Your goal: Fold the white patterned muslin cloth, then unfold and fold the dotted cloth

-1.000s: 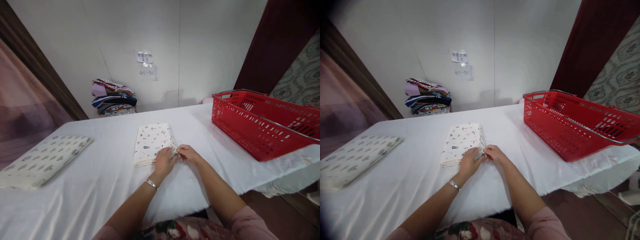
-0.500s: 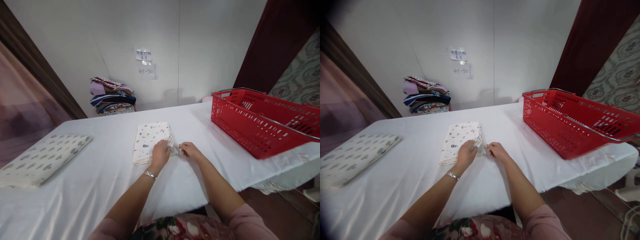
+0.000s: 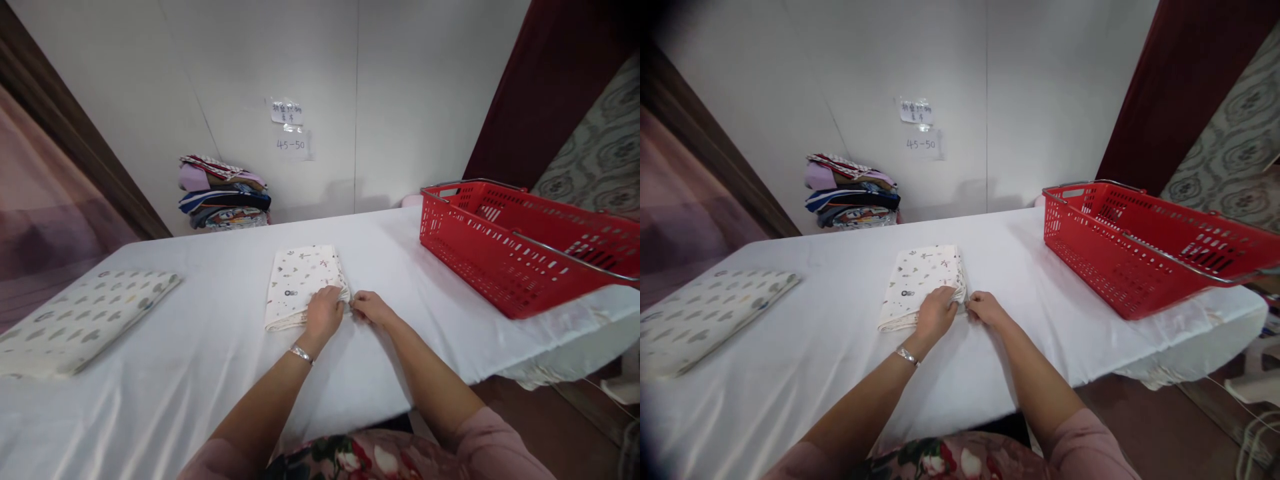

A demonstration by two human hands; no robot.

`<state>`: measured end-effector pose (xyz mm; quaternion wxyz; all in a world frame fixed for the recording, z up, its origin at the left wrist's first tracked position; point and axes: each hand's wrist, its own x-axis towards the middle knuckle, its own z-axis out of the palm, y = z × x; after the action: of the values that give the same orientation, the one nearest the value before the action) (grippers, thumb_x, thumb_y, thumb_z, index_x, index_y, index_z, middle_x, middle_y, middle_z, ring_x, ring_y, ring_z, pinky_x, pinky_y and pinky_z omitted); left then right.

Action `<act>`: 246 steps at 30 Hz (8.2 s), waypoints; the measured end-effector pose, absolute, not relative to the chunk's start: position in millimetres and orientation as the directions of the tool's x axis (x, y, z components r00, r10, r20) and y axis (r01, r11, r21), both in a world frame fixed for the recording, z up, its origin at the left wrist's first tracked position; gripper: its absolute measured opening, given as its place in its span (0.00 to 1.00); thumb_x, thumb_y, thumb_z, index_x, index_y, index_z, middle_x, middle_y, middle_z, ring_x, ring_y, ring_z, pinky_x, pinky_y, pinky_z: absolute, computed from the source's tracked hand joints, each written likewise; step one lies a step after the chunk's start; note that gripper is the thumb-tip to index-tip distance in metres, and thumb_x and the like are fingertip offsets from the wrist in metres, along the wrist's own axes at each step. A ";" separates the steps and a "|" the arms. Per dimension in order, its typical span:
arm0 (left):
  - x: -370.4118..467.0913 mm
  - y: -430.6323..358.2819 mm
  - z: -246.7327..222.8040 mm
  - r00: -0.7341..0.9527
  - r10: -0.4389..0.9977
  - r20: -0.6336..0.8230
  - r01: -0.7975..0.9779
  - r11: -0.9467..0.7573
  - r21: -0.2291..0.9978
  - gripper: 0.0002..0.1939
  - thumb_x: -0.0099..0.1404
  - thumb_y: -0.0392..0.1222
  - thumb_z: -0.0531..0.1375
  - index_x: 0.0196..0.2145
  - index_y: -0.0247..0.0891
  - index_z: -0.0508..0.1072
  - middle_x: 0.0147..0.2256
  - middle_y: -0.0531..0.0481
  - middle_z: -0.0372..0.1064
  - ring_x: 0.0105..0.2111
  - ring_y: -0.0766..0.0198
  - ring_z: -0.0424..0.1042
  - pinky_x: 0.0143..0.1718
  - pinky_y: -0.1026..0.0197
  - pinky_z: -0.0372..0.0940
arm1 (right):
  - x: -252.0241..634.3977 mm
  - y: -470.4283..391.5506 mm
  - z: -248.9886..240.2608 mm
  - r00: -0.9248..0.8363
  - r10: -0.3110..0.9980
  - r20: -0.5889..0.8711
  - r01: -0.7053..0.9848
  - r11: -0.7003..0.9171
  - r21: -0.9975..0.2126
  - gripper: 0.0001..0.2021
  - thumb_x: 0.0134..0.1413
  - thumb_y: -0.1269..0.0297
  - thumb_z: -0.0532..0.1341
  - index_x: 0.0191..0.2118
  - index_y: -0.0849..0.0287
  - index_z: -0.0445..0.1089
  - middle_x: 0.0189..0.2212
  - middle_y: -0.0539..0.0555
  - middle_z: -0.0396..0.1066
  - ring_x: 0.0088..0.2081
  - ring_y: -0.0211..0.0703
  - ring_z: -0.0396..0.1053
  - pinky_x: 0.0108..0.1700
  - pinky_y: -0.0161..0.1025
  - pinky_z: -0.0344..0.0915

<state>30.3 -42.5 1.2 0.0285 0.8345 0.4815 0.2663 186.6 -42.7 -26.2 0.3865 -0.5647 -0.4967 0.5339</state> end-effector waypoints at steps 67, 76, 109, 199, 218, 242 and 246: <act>-23.4 -73.8 0.9 0.505 0.767 0.395 0.704 -0.631 0.325 0.16 0.59 0.31 0.52 0.46 0.39 0.65 0.46 0.46 0.66 0.48 0.59 0.62 0.50 0.54 0.55 | 167.8 -59.4 -26.9 0.007 0.957 -0.291 -0.258 -0.279 -0.925 0.33 0.45 0.62 0.65 0.58 0.51 0.54 0.31 0.52 0.72 0.24 0.39 0.69 0.18 0.30 0.63; -118.0 -69.9 -26.6 0.275 0.868 0.413 0.863 -0.413 0.293 0.17 0.61 0.38 0.54 0.49 0.40 0.67 0.52 0.46 0.64 0.53 0.59 0.59 0.53 0.54 0.57 | 166.7 -58.0 -27.6 0.006 0.954 -0.298 -0.242 -0.288 -0.926 0.32 0.45 0.60 0.65 0.57 0.52 0.55 0.30 0.52 0.72 0.23 0.39 0.68 0.17 0.32 0.63; -39.8 -52.7 -22.0 0.501 0.785 0.364 0.806 -0.576 0.133 0.20 0.66 0.46 0.48 0.55 0.44 0.62 0.58 0.46 0.57 0.58 0.53 0.54 0.57 0.40 0.48 | 146.3 -80.4 -20.3 -0.008 0.993 -0.117 0.543 -0.094 -0.834 0.30 0.52 0.57 0.55 0.61 0.54 0.52 0.18 0.45 0.64 0.20 0.39 0.62 0.25 0.35 0.56; -95.8 -70.3 4.3 0.149 0.989 -0.023 0.889 -0.123 0.441 0.27 0.61 0.50 0.49 0.56 0.36 0.58 0.48 0.42 0.65 0.43 0.56 0.68 0.40 0.57 0.63 | 192.2 -16.1 -26.2 -0.036 0.997 0.068 0.880 0.063 -0.471 0.30 0.43 0.75 0.52 0.57 0.59 0.60 0.59 0.54 0.57 0.59 0.45 0.53 0.60 0.41 0.48; -80.3 -44.7 -45.8 0.247 0.921 0.302 0.787 -0.372 0.492 0.22 0.64 0.49 0.49 0.52 0.40 0.66 0.59 0.47 0.54 0.61 0.53 0.48 0.59 0.45 0.50 | 137.1 79.9 1.3 0.173 0.984 0.038 0.915 -0.146 -0.376 0.09 0.53 0.61 0.54 0.34 0.59 0.68 0.34 0.55 0.72 0.37 0.43 0.68 0.30 0.34 0.54; -80.4 -44.9 -47.1 0.259 0.923 0.284 0.779 -0.373 0.504 0.21 0.64 0.48 0.49 0.52 0.40 0.66 0.60 0.49 0.53 0.61 0.54 0.48 0.59 0.47 0.49 | 138.6 104.0 -11.5 0.215 0.974 0.064 0.876 -0.164 -0.454 0.07 0.51 0.63 0.54 0.33 0.59 0.66 0.30 0.52 0.70 0.33 0.40 0.66 0.28 0.32 0.52; -80.8 -44.5 -47.8 0.256 0.922 0.292 0.777 -0.376 0.506 0.21 0.64 0.48 0.49 0.52 0.41 0.66 0.60 0.49 0.53 0.61 0.53 0.47 0.59 0.47 0.49 | 139.3 104.5 -11.4 0.211 0.973 0.090 0.869 -0.145 -0.474 0.06 0.50 0.63 0.53 0.32 0.58 0.65 0.29 0.50 0.70 0.32 0.38 0.65 0.28 0.31 0.52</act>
<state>-80.8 -44.5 -47.8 0.1307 0.7817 0.5432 0.2773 139.3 104.5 -11.4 0.2182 -0.7470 -0.6165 0.1197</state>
